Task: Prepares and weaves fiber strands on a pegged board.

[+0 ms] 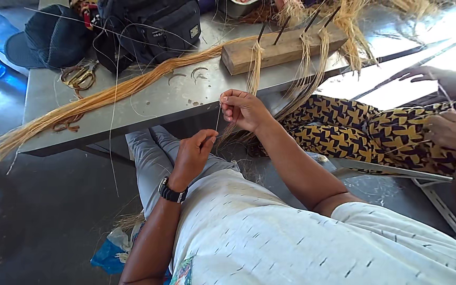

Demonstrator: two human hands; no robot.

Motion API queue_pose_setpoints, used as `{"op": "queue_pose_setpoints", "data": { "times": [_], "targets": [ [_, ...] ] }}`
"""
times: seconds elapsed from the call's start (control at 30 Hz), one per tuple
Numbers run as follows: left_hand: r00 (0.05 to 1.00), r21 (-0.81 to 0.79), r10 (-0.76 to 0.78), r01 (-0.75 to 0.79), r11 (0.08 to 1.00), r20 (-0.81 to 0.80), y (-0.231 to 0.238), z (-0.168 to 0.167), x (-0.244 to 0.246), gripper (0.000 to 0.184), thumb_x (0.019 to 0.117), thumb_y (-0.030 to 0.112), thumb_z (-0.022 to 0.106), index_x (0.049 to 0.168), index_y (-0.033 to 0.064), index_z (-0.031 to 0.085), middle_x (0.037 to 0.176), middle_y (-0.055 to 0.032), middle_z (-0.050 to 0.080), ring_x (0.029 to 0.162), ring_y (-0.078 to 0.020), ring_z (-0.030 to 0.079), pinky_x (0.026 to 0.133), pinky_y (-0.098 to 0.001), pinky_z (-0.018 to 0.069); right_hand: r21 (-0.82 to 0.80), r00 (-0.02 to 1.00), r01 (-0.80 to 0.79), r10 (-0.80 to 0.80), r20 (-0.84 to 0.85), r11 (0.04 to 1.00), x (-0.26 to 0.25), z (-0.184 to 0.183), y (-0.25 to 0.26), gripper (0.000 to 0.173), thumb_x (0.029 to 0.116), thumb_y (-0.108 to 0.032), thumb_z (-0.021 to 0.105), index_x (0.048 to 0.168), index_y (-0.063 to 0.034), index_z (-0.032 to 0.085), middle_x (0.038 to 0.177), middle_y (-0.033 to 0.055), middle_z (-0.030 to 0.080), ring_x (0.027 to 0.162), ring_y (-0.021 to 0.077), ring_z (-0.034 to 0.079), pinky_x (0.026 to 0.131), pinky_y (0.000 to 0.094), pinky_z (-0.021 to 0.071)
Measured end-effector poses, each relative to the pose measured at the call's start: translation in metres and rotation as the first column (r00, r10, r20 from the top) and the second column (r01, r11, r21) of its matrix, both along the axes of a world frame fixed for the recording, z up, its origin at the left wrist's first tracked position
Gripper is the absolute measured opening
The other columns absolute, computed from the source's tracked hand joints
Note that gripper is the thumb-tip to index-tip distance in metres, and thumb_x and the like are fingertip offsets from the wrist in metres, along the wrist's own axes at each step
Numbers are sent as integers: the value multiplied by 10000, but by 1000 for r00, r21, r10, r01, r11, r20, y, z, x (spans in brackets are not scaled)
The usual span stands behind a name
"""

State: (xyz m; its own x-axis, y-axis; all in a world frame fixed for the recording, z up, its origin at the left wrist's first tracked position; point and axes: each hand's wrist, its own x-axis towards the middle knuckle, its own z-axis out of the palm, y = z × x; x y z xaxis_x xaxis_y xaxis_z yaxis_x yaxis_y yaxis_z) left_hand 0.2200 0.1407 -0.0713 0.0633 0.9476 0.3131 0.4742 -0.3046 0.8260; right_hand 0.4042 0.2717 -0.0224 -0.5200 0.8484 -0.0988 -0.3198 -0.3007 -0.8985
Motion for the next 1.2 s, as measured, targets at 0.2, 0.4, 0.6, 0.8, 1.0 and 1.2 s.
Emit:
{"op": "queue_pose_setpoints", "data": {
  "times": [0.2, 0.4, 0.6, 0.8, 1.0, 1.2],
  "targets": [
    [993, 34, -113, 114, 993, -40, -6, -1, -2, 217, 1059, 178, 552, 1131, 114, 746, 789, 31, 670, 624, -26, 563, 591, -216, 499, 147, 998, 26, -34, 52, 989, 1, -3, -1, 140, 1025, -22, 520, 939, -49, 627, 727, 19, 599, 547, 73, 542, 519, 218, 503],
    [975, 4, -213, 213, 977, -71, -5, -3, -8, 220, 1059, 201, 560, 1090, 105, 755, 808, 30, 687, 651, -9, 577, 617, -202, 504, 169, 988, 3, -28, 149, 986, -3, -3, -3, 105, 1018, -19, 551, 948, -27, 629, 706, 20, 595, 533, 72, 542, 508, 211, 498],
    [994, 2, -3, 3, 1000, -109, 12, 15, -16, 329, 1046, 325, 584, 1231, 82, 707, 1124, -84, 689, 983, -186, 677, 832, -404, 588, 394, 928, -60, -94, 359, 917, -3, 19, -11, 79, 1018, -47, 597, 967, 2, 633, 710, 48, 622, 546, 100, 598, 517, 240, 550],
    [982, 14, 89, -93, 996, 168, 20, 40, -3, 258, 1063, 313, 572, 1191, 103, 649, 904, -52, 686, 681, -133, 650, 591, -292, 565, 498, 912, -156, -69, 404, 853, -12, 26, -31, 64, 1003, -62, 641, 985, -1, 652, 737, 50, 653, 585, 104, 630, 527, 238, 557],
    [892, -35, 16, -1, 999, 452, 15, 45, -12, 179, 1075, 260, 546, 1099, 120, 654, 819, -37, 654, 592, -114, 597, 527, -240, 529, 417, 956, -164, 40, 292, 894, -9, 17, -31, 61, 1008, -24, 612, 1020, 21, 651, 786, 70, 670, 615, 122, 658, 566, 270, 599],
    [865, -45, 23, 0, 999, 501, 16, 47, -12, 153, 1071, 258, 557, 1087, 138, 651, 800, -22, 629, 575, -94, 568, 512, -217, 507, 427, 942, -188, 39, 334, 884, -6, 12, -27, 121, 1019, -80, 610, 1091, -3, 668, 885, 67, 682, 761, 123, 663, 701, 272, 585]
  ]
}}
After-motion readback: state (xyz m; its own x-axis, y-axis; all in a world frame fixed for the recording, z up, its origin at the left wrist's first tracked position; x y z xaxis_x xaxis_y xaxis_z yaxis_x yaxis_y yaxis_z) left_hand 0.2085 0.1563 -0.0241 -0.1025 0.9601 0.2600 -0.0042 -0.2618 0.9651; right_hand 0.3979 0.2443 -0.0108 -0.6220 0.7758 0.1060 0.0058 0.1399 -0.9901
